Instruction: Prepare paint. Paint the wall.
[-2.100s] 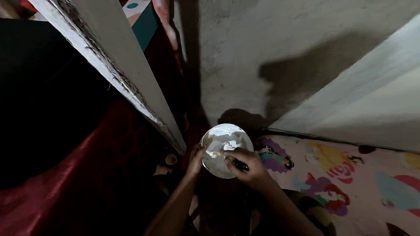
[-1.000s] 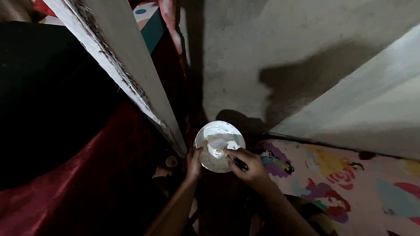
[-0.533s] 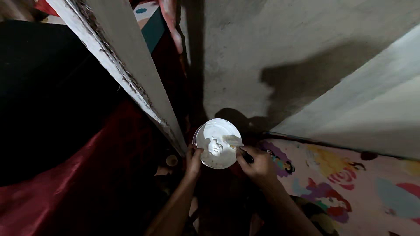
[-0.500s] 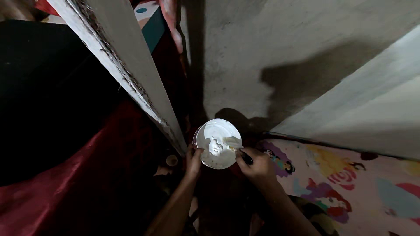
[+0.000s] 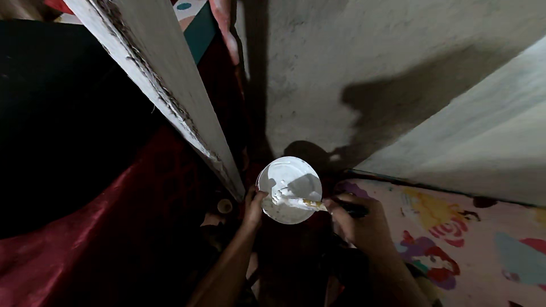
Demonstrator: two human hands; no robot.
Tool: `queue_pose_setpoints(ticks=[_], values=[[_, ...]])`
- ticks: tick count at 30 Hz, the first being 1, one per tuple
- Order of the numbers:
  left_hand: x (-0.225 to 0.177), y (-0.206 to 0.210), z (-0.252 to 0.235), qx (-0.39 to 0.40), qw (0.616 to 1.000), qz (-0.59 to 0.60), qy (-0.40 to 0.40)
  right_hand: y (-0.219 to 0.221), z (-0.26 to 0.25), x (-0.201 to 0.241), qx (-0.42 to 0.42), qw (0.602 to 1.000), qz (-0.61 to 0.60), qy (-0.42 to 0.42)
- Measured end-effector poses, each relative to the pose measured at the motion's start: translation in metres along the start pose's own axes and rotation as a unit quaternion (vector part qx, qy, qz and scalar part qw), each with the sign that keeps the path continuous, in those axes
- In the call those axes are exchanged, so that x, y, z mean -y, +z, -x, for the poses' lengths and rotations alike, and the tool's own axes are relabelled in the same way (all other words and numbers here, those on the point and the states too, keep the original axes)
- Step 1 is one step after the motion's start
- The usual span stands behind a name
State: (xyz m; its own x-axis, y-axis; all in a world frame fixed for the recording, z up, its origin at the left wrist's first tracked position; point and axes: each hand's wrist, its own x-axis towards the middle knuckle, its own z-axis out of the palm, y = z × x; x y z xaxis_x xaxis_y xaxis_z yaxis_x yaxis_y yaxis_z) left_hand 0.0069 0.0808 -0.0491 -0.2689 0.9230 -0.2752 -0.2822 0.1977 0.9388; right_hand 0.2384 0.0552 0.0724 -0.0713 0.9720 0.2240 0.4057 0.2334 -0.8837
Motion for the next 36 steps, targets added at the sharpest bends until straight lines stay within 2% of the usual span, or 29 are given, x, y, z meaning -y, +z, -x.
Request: queue_pose_setpoints(ticks=[6,9,14,17,21,23,26,28,31,36], values=[[-0.001,0.004,0.002,0.049,0.998,-0.04,-0.015,0.018,-0.003,-0.001,0.079,0.994,-0.011,0.079],[-0.002,0.004,0.003,0.073,0.996,-0.056,-0.016,0.021,-0.013,-0.01,0.055,0.992,0.003,0.117],[-0.006,0.002,0.006,0.081,0.994,-0.069,-0.016,0.0,-0.025,-0.02,-0.018,0.993,0.014,0.113],[-0.006,0.001,0.005,0.074,0.994,-0.072,-0.017,-0.004,-0.019,-0.005,0.002,0.99,-0.032,0.135],[-0.006,0.005,0.007,0.077,0.994,-0.081,-0.018,0.029,-0.012,-0.001,0.069,0.984,-0.084,0.144],[-0.005,0.007,0.01,0.082,0.992,-0.091,-0.008,0.038,-0.018,-0.008,0.043,0.984,-0.106,0.136],[-0.007,0.009,0.012,0.092,0.993,-0.074,-0.013,0.03,-0.031,-0.022,-0.013,0.988,-0.073,0.137],[-0.01,0.007,0.013,0.094,0.994,-0.059,-0.024,0.016,-0.035,-0.024,-0.022,0.987,-0.045,0.153],[-0.009,0.004,0.011,0.099,0.994,-0.044,-0.023,0.007,-0.03,-0.019,-0.037,0.983,-0.092,0.154],[-0.013,0.009,0.014,0.095,0.995,-0.038,-0.009,0.034,-0.028,-0.022,-0.024,0.98,-0.136,0.144]])
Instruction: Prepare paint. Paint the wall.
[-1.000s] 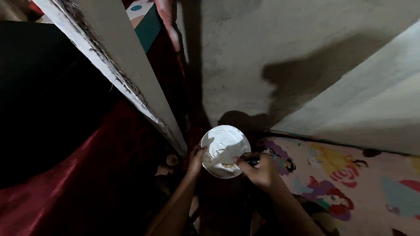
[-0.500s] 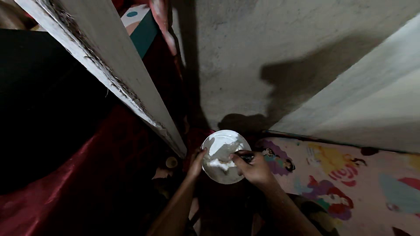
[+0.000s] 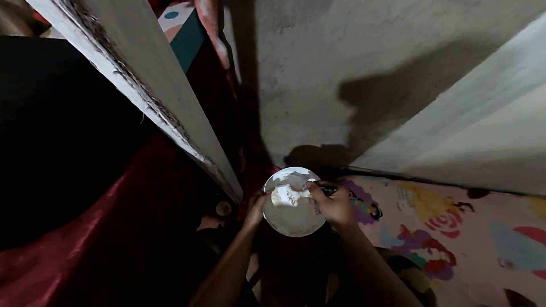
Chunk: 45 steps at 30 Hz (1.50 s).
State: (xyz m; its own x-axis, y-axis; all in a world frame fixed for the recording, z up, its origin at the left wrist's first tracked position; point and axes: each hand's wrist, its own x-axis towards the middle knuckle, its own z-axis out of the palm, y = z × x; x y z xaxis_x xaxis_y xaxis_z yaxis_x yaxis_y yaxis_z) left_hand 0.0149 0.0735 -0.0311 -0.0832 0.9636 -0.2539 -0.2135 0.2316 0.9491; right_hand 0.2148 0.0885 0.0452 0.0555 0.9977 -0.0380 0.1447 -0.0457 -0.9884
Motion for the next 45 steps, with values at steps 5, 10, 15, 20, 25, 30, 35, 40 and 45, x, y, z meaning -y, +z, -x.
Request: queue_pose_setpoints(ticks=[5,10,15,20,25,30,35,40,45], values=[[0.009,-0.008,-0.007,-0.035,0.999,0.034,-0.006,-0.028,-0.007,0.001,-0.035,0.999,0.032,-0.016],[0.01,-0.009,-0.011,-0.085,0.994,0.063,-0.012,-0.034,0.001,-0.009,-0.007,0.975,0.131,-0.177],[0.007,-0.007,-0.01,-0.116,0.986,0.118,-0.006,-0.023,0.015,-0.03,0.068,0.936,0.189,-0.29],[0.009,-0.003,-0.008,-0.129,0.988,0.09,0.001,0.008,0.019,-0.035,0.068,0.928,0.175,-0.321],[-0.001,-0.008,-0.01,-0.157,0.978,0.135,0.011,-0.011,0.013,-0.036,0.047,0.929,0.209,-0.303],[-0.001,-0.004,-0.006,-0.156,0.982,0.11,0.003,0.015,0.031,-0.031,0.081,0.928,0.193,-0.308],[0.001,-0.006,-0.007,-0.132,0.988,0.082,0.016,0.003,0.012,-0.035,0.041,0.926,0.212,-0.311],[0.001,-0.011,-0.009,-0.14,0.986,0.086,0.025,0.003,0.032,-0.028,0.085,0.931,0.148,-0.324],[0.008,-0.008,-0.008,-0.111,0.992,0.065,0.017,-0.004,0.014,-0.024,0.014,0.935,0.159,-0.318]])
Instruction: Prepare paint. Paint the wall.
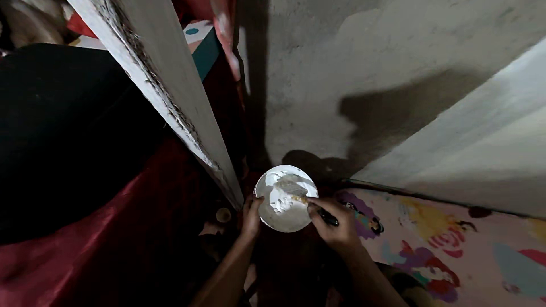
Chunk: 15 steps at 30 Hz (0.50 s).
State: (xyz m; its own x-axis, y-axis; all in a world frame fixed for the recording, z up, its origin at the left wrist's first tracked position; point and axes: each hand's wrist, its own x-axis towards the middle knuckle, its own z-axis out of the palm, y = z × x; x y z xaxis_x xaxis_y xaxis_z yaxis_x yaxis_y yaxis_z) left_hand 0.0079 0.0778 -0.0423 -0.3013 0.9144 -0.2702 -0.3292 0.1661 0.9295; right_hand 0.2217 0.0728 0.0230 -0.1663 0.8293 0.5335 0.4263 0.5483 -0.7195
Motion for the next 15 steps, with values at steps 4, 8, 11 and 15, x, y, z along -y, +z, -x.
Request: queue_pose_setpoints(ticks=[4,8,11,15], values=[[0.0,0.003,0.003,0.017,0.999,-0.023,-0.023,0.012,-0.007,-0.013,-0.019,0.999,0.033,0.011],[-0.001,0.002,0.004,0.035,0.999,-0.029,-0.016,0.018,0.005,-0.004,0.055,0.998,-0.004,-0.025],[-0.001,-0.002,-0.001,0.024,1.0,0.006,-0.006,0.008,0.013,0.009,0.123,0.992,-0.026,-0.029],[-0.007,-0.005,-0.003,0.022,1.0,0.013,-0.009,-0.023,0.009,0.013,0.125,0.992,-0.036,-0.007]])
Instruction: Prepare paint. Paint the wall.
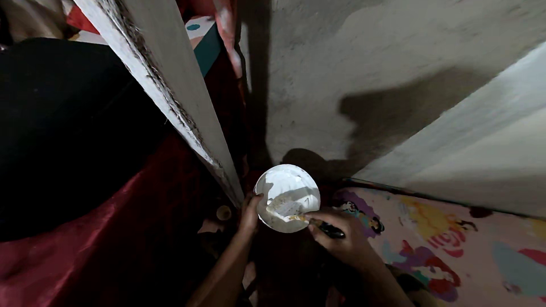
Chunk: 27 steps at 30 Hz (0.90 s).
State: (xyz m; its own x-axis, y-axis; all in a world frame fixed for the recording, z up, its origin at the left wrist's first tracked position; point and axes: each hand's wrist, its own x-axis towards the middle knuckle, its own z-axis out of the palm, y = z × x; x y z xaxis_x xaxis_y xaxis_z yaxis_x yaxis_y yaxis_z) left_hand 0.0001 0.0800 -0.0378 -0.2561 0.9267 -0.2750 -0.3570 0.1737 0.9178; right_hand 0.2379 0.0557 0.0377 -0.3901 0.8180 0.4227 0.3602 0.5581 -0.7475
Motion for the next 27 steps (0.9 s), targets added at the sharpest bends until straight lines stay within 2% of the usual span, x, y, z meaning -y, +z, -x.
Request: queue_pose_setpoints(ticks=[3,6,11,14,18,21,24,27], values=[[-0.004,-0.002,0.001,0.008,1.0,-0.019,0.014,-0.025,-0.001,0.002,-0.03,0.999,-0.003,0.019],[-0.003,-0.002,0.0,0.015,0.999,-0.035,0.02,-0.031,-0.004,0.008,-0.049,0.997,-0.011,0.051],[0.001,0.0,0.0,0.053,0.996,-0.064,0.007,-0.014,-0.013,0.012,-0.012,0.984,-0.06,0.17],[0.003,-0.001,-0.001,0.095,0.99,-0.102,0.016,-0.016,-0.022,0.005,-0.045,0.961,-0.056,0.268],[0.0,-0.001,0.001,0.11,0.987,-0.118,0.008,-0.031,-0.023,-0.004,-0.109,0.958,-0.06,0.26],[-0.002,0.0,0.003,0.098,0.988,-0.114,-0.015,-0.03,-0.019,0.012,-0.084,0.953,-0.084,0.279],[-0.001,0.002,0.004,0.094,0.99,-0.099,-0.027,-0.005,-0.021,0.019,-0.036,0.943,-0.13,0.305],[-0.002,0.003,0.007,0.116,0.986,-0.118,-0.018,0.007,-0.029,0.007,-0.076,0.934,-0.158,0.311]])
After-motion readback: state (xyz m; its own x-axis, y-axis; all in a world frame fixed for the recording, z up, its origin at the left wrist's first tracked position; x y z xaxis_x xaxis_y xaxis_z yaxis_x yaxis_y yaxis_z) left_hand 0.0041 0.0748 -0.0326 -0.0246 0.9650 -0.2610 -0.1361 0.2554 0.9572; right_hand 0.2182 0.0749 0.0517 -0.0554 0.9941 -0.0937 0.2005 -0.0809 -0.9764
